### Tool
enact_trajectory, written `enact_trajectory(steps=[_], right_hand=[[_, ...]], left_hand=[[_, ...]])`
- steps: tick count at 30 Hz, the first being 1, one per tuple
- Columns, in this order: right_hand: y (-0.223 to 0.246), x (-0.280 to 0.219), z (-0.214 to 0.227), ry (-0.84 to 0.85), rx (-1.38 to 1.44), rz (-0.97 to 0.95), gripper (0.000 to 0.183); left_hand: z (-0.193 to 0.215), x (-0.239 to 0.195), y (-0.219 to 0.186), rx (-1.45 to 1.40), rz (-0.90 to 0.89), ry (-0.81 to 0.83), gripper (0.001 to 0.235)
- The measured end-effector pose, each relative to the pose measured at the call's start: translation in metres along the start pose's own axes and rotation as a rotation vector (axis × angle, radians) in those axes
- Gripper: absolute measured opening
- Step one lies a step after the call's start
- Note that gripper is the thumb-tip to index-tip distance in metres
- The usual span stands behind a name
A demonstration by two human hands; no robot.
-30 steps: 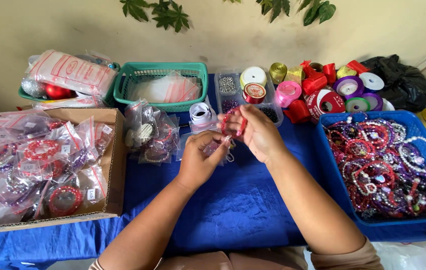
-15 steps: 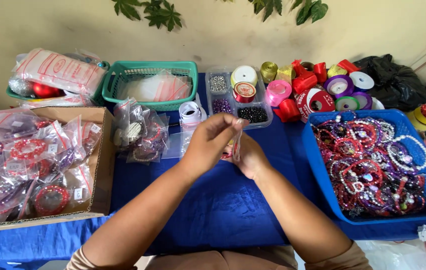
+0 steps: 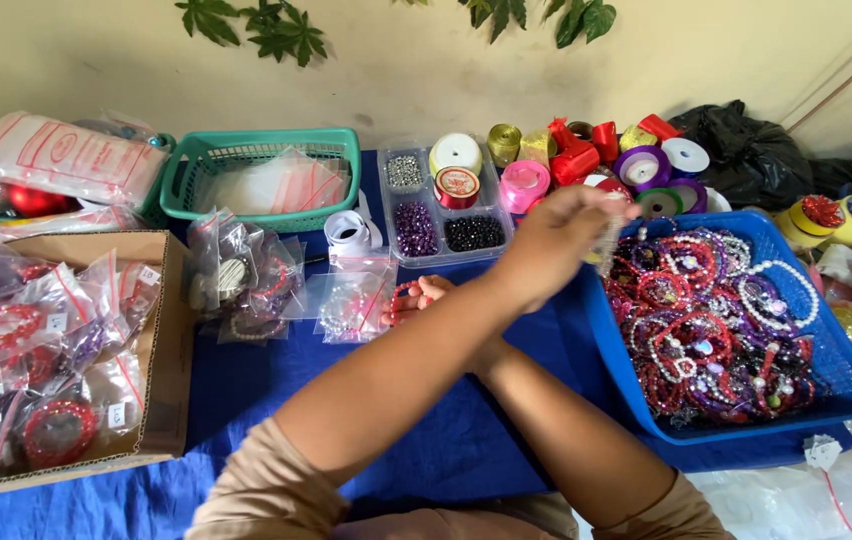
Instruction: Packing handmade bracelets into small plastic ziplock bags for retail.
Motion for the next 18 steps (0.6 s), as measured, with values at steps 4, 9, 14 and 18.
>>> enact_trajectory(steps=[4,9,14,18], right_hand=[[-0.017,0.026,0.047,-0.005,0.032,-0.014,0.027],[-0.032,0.03,0.057,-0.032,0.066,-0.159,0.039],[-0.016,0.012,0.029,-0.074,0.031,-0.092,0.036],[-0.007,-0.005,0.018,-0.143,-0.09,-0.022,0.033]], left_hand=[[0.001,0.007,0.045,0.058,0.047,-0.037,0.021],[0.024,-0.009,0.078,0.354,0.167,-0.059,0.033],[0.006,-0.03,-0.009,0.861,0.182,0.109,0.048],[-0.008,-0.05,-0.084,1.142,0.083,0.179,0.05]])
Point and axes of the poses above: each hand's wrist, its own x-axis towards the middle knuckle, its own z-axis out of the back of the hand, y = z × x, the point moved 8 cm from there along x, towards the middle knuckle, and after that the axes turned 5 degrees about -z, right-handed, at the moved point
